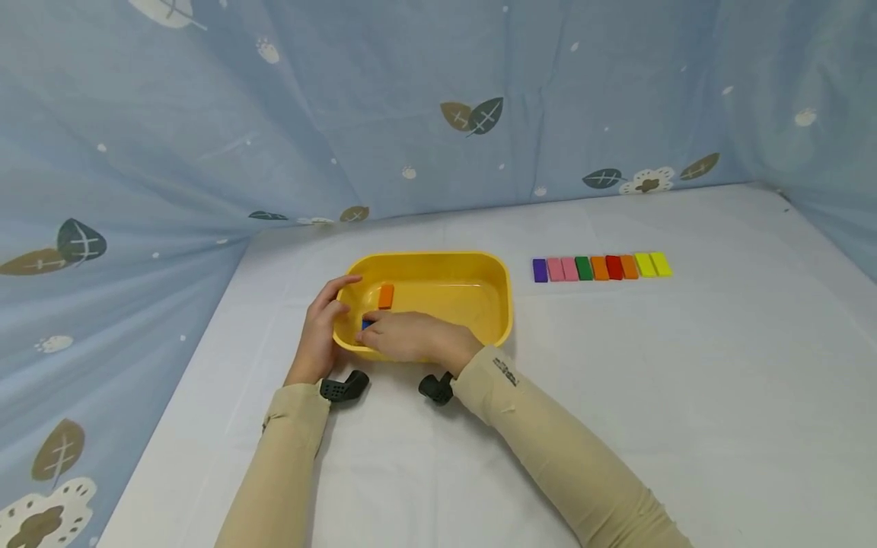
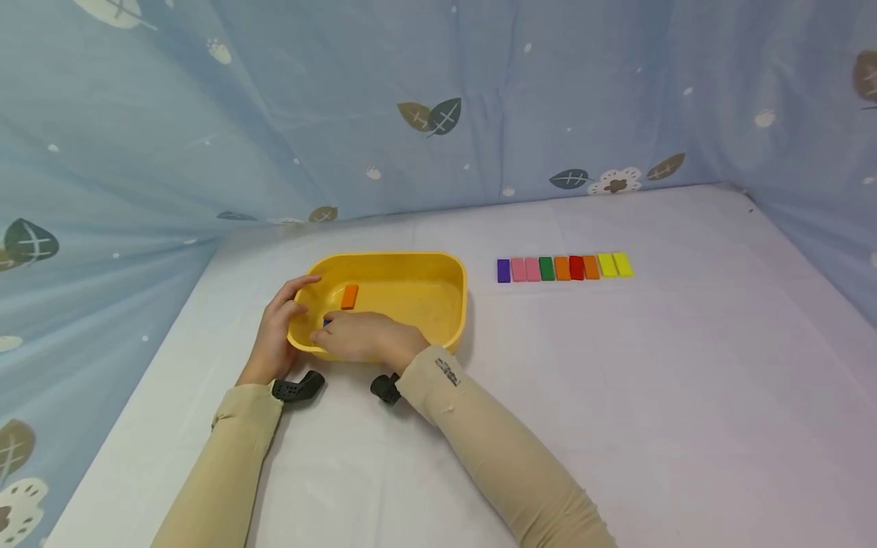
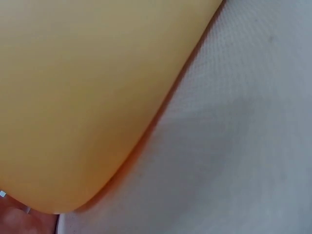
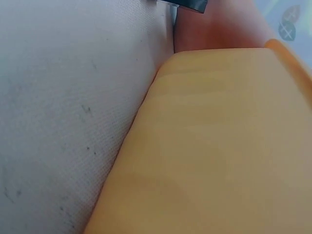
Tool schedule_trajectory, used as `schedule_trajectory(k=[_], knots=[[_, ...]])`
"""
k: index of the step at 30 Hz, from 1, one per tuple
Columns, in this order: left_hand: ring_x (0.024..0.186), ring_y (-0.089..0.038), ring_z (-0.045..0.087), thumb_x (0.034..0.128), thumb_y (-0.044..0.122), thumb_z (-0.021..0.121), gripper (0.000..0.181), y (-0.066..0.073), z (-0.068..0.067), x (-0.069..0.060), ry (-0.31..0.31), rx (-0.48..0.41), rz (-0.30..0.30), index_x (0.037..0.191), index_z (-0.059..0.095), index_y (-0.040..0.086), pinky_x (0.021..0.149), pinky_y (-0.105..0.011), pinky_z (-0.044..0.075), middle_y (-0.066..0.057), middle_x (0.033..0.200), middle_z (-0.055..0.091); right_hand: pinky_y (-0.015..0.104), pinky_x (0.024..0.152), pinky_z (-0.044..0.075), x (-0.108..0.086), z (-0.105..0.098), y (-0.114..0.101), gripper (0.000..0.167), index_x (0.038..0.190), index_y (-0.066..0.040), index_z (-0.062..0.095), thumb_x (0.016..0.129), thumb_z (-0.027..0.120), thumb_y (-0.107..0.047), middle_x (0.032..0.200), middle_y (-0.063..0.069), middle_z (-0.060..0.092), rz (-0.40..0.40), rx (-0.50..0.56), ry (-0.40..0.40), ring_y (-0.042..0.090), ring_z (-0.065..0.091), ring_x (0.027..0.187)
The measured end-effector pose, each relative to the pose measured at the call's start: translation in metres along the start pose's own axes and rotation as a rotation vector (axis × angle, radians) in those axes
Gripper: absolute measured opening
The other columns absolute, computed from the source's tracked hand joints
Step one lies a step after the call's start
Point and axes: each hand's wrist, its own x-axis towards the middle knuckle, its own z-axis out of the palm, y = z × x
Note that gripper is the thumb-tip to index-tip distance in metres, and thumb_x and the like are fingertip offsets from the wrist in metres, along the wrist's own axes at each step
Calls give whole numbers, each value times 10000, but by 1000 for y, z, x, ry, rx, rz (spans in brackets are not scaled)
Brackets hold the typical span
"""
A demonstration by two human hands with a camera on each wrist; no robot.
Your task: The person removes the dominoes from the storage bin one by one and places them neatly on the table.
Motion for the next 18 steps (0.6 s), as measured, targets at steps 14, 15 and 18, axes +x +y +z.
schedule_trajectory(k=[14,15,18], knots=[[1203,-157,348,837,52,325,454,0,0,0,16,40,-21,1253,479,145,1013,-360,293,91,1350,351,265,587,370,-4,0,0,407,905,-147,595,910,343,-467,1001,1,448,73,90,40,155,477,680],[1204,-154,346,836,53,326,454,0,0,0,17,40,-22,1254,478,143,1013,-359,293,93,1351,349,260,568,365,-4,1,0,399,864,-150,597,908,354,-463,958,9,460,73,83,53,155,473,658],[1208,-158,342,834,48,323,456,-1,0,0,12,30,-19,1259,470,122,1013,-358,294,87,1354,347,241,505,345,-4,1,1,379,776,-153,590,897,394,-454,826,12,473,80,82,96,147,459,572]])
